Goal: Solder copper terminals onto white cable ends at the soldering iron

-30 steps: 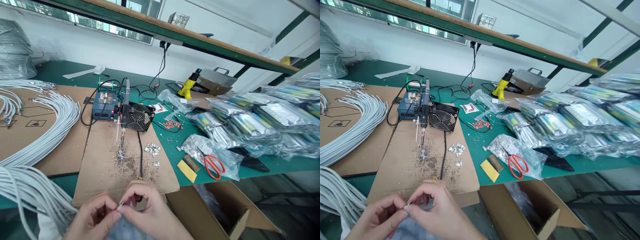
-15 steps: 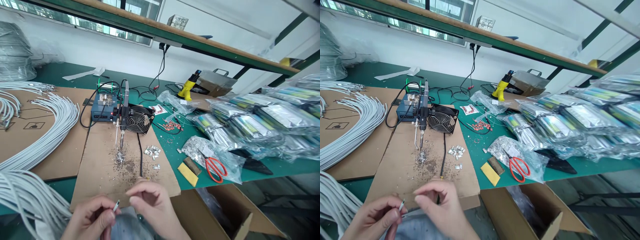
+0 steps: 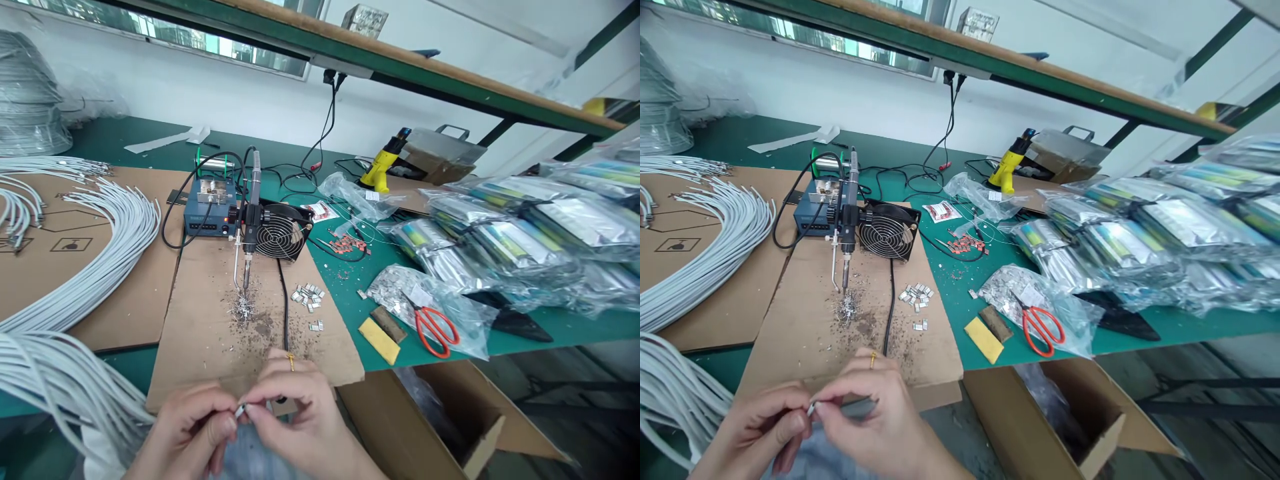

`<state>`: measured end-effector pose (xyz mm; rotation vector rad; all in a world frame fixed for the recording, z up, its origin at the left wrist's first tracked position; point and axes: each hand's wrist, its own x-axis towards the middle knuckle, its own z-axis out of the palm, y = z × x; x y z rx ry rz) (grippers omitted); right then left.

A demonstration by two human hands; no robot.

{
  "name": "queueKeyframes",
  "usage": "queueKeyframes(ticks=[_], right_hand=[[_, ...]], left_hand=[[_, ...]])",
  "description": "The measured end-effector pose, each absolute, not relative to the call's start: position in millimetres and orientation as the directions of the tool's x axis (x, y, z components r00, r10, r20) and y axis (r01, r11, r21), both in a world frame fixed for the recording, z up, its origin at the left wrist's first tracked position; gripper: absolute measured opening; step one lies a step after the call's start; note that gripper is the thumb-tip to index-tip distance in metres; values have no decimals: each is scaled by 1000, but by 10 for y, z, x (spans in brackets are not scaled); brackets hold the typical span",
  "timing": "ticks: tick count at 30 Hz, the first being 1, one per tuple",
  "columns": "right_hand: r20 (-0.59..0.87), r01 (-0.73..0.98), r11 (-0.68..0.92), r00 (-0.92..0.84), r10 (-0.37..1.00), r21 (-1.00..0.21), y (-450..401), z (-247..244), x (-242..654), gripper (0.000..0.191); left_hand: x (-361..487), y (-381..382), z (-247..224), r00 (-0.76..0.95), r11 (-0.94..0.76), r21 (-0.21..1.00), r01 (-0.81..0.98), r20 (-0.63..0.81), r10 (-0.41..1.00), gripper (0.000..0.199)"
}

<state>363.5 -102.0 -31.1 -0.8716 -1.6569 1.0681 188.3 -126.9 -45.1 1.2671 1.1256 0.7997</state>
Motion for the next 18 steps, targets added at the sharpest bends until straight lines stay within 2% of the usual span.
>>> queueKeyframes(ticks=[2, 4, 6, 8, 11, 14, 16, 18], right_hand=[[232, -24, 236, -305, 924, -972, -1017, -385, 3611, 12], [31, -198, -44, -364, 931, -979, -1018, -498, 3567, 4], [-161, -365, -338, -438, 885, -867, -1022, -612, 3523, 20], [-228, -443, -440, -452, 862, -781, -1023, -678, 3506, 30], [-134, -386, -322, -441, 887, -864, -1009, -632, 3561, 28], [5, -244, -117, -447, 894, -963, -979, -466, 3655, 29], [68, -101, 25, -444, 893, -995, -957, -357, 3695, 26], [100, 20, 122, -453, 886, -992, -937, -286, 3709, 24]], left_hand=[[1863, -1245, -461, 304, -11, 982, 190, -48, 952, 53], [1845, -1219, -455, 328, -165, 959, 231, 83, 941, 48], [1833, -1195, -433, 350, -236, 942, 238, 143, 926, 44], [1830, -1179, -404, 351, -208, 948, 239, 116, 929, 44], [1842, -1175, -372, 325, 42, 983, 177, -99, 941, 47], [1857, -1193, -382, 342, 340, 939, 53, -337, 877, 54], [1857, -1212, -413, 384, 425, 905, 29, -403, 831, 58], [1847, -1230, -447, 425, 437, 898, 46, -414, 805, 59]])
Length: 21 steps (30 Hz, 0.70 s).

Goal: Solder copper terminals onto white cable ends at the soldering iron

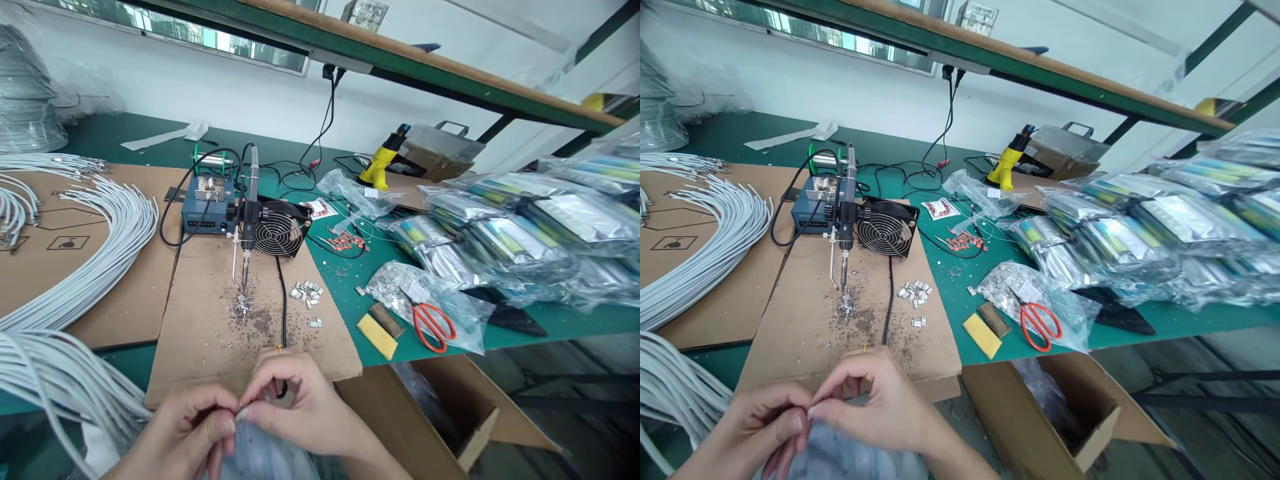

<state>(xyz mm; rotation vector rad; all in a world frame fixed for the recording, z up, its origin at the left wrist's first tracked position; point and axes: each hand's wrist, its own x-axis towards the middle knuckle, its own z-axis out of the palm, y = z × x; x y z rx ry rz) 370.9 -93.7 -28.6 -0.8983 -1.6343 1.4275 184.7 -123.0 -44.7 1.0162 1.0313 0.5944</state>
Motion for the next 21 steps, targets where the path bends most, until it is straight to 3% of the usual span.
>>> queueKeyframes(ticks=[3, 8, 10, 13, 15, 18, 21], right_hand=[[83, 44, 115, -449, 890, -992, -919, -264, 3706, 33], [59, -16, 58, -348, 936, -998, -956, -343, 3620, 34], [48, -93, 24, -273, 961, -995, -991, -392, 3538, 35], [25, -294, -39, -210, 977, -955, -1031, -454, 3436, 37], [46, -313, -34, -245, 968, -949, -1032, -456, 3430, 36], [128, -110, 95, -342, 931, -989, -994, -379, 3515, 27], [224, 96, 291, -431, 874, -952, -941, -245, 3629, 15]], left_hand=[[1830, -1243, -459, 432, 383, 920, 78, -378, 819, 55], [1847, -1241, -392, 208, -85, 964, 250, 33, 978, 10], [1871, -1237, -369, 130, -129, 958, 257, 98, 987, 7], [1910, -1226, -333, 41, 5, 989, 149, -11, 999, 17], [1922, -1219, -303, 48, 167, 985, 36, -168, 985, 34], [1903, -1213, -266, 170, 339, 940, -33, -329, 929, 53], [1867, -1208, -249, 280, 388, 921, 36, -382, 881, 61]])
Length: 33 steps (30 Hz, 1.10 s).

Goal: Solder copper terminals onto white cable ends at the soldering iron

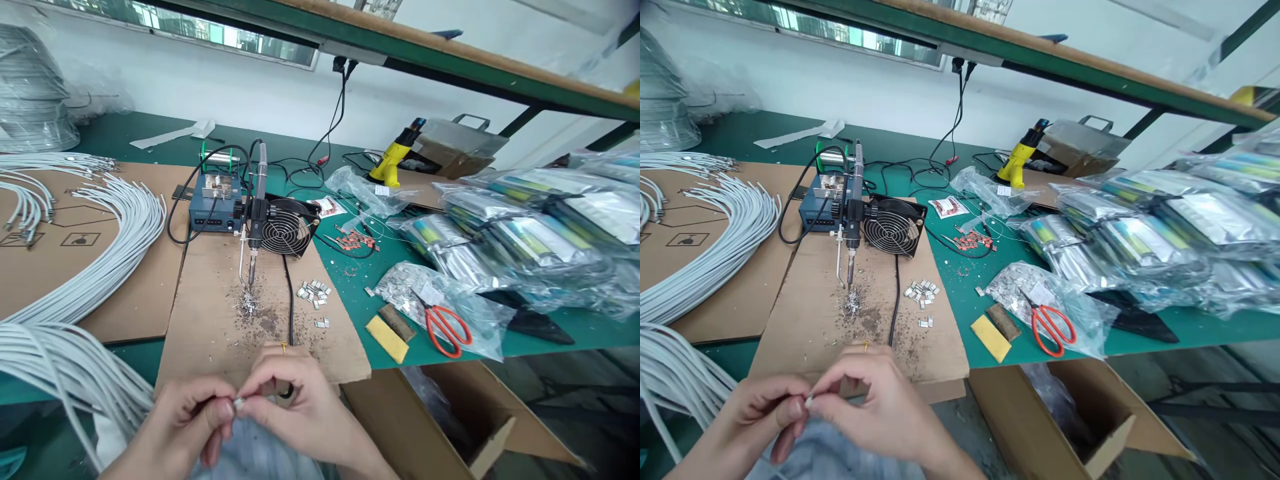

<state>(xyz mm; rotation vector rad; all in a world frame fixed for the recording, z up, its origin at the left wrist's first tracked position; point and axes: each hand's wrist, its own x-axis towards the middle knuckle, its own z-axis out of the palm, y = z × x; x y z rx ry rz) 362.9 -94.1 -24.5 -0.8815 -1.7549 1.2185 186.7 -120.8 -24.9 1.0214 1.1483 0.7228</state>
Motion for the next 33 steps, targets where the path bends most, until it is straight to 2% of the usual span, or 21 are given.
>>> queueKeyframes(ticks=[4, 7, 9, 12, 15, 17, 20, 22, 25, 28, 33], right_hand=[[230, 255, 434, -566, 792, -864, -895, -77, 3737, 11], [269, 255, 492, -591, 761, -832, -881, -66, 3757, 11], [353, 161, 504, -535, 767, -849, -893, -147, 3709, 14], [440, -73, 443, -339, 832, -894, -960, -371, 3536, 18], [349, -295, 300, -130, 928, -907, -1040, -580, 3356, 26], [267, -359, 207, -127, 955, -910, -1051, -614, 3326, 30], [213, -193, 154, -336, 917, -969, -977, -468, 3463, 19], [203, 3, 233, -482, 852, -972, -899, -305, 3613, 9], [257, 159, 434, -610, 749, -887, -824, -138, 3766, 12], [357, 141, 527, -589, 725, -838, -833, -158, 3763, 15], [500, -17, 534, -379, 779, -845, -904, -346, 3647, 16]], left_hand=[[1854, -1185, -231, 373, 395, 914, 97, -401, 836, 66], [1867, -1164, -220, 386, 423, 902, 90, -423, 820, 67], [1875, -1154, -233, 380, 450, 891, 61, -438, 815, 66], [1877, -1148, -295, 388, 502, 865, -22, -455, 801, 62], [1872, -1154, -356, 397, 539, 836, -103, -462, 793, 58], [1867, -1166, -357, 389, 547, 830, -114, -469, 793, 57], [1864, -1194, -294, 359, 529, 847, -49, -479, 801, 61], [1870, -1209, -240, 338, 499, 866, 22, -476, 812, 64], [1886, -1210, -196, 328, 438, 893, 100, -445, 833, 67], [1902, -1190, -203, 338, 435, 895, 101, -442, 831, 67], [1917, -1163, -249, 380, 502, 864, 45, -480, 791, 64]])
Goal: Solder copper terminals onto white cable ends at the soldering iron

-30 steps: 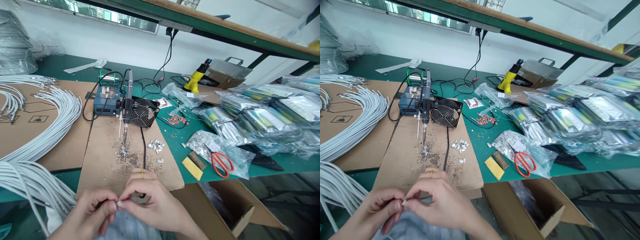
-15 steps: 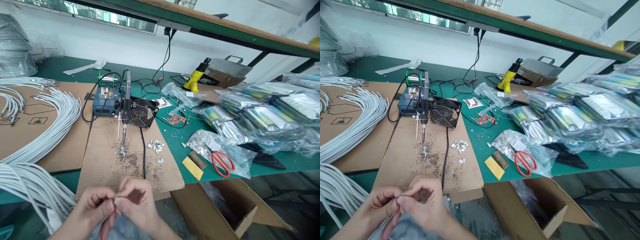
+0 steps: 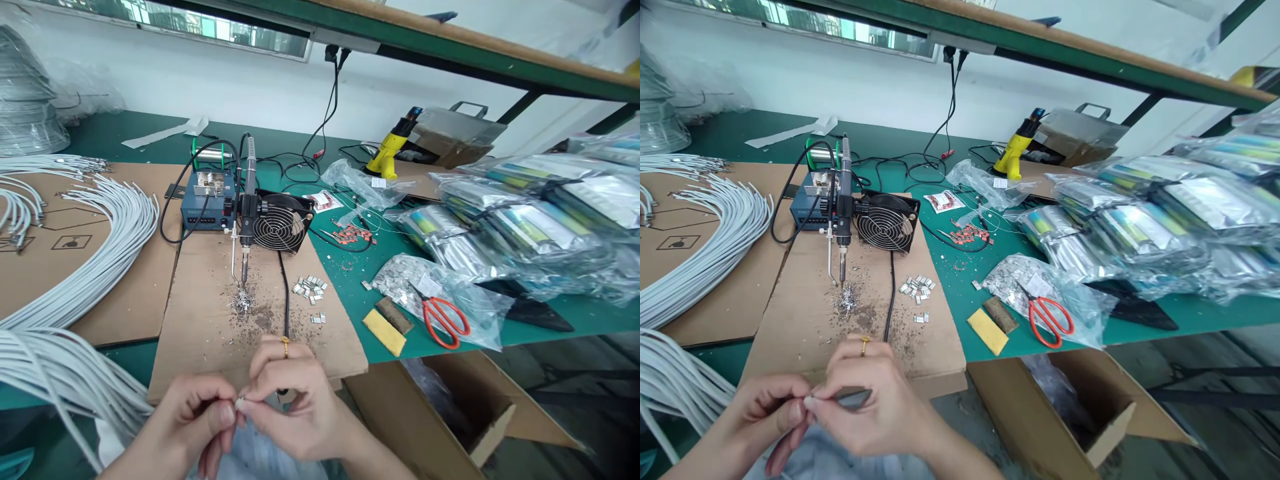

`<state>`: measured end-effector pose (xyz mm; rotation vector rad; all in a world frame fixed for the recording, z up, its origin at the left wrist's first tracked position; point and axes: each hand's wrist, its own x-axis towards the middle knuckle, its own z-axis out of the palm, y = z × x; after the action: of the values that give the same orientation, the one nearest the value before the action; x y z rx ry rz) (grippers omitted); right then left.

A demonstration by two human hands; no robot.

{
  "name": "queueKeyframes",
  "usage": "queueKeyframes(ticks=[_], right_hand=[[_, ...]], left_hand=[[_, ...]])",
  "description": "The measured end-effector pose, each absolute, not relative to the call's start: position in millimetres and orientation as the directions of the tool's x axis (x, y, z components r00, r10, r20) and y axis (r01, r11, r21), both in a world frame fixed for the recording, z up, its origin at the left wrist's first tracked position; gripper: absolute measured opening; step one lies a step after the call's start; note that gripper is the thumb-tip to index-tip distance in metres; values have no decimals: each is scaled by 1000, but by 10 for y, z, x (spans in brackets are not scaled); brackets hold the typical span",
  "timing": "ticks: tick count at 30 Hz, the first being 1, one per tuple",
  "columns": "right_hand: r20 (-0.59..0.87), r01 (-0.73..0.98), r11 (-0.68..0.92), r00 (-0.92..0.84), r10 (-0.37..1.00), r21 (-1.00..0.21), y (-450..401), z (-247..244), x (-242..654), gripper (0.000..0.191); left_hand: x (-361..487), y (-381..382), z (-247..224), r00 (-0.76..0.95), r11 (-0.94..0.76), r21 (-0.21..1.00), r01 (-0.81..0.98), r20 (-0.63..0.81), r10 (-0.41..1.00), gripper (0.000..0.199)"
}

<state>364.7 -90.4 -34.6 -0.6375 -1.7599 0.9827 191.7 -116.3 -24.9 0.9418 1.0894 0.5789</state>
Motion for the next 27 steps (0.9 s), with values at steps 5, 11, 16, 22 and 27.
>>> queueKeyframes(ticks=[5, 11, 16, 22, 27], right_hand=[[379, 140, 512, -514, 769, -848, -861, -218, 3771, 10], [396, 140, 538, -531, 749, -831, -845, -182, 3789, 18], [465, -195, 425, -283, 839, -884, -903, -457, 3593, 26], [309, 154, 454, -542, 782, -878, -845, -206, 3777, 11], [278, 285, 574, -660, 698, -768, -807, -32, 3886, 15]], left_hand=[[1926, -1150, -265, 402, 434, 894, 112, -440, 803, 66], [1943, -1131, -230, 366, 439, 891, 119, -450, 814, 66], [1919, -1125, -279, 425, 562, 827, 11, -513, 746, 61], [1932, -1126, -226, 394, 475, 873, 108, -476, 786, 64], [1951, -1137, -198, 378, 408, 903, 138, -428, 821, 63]])
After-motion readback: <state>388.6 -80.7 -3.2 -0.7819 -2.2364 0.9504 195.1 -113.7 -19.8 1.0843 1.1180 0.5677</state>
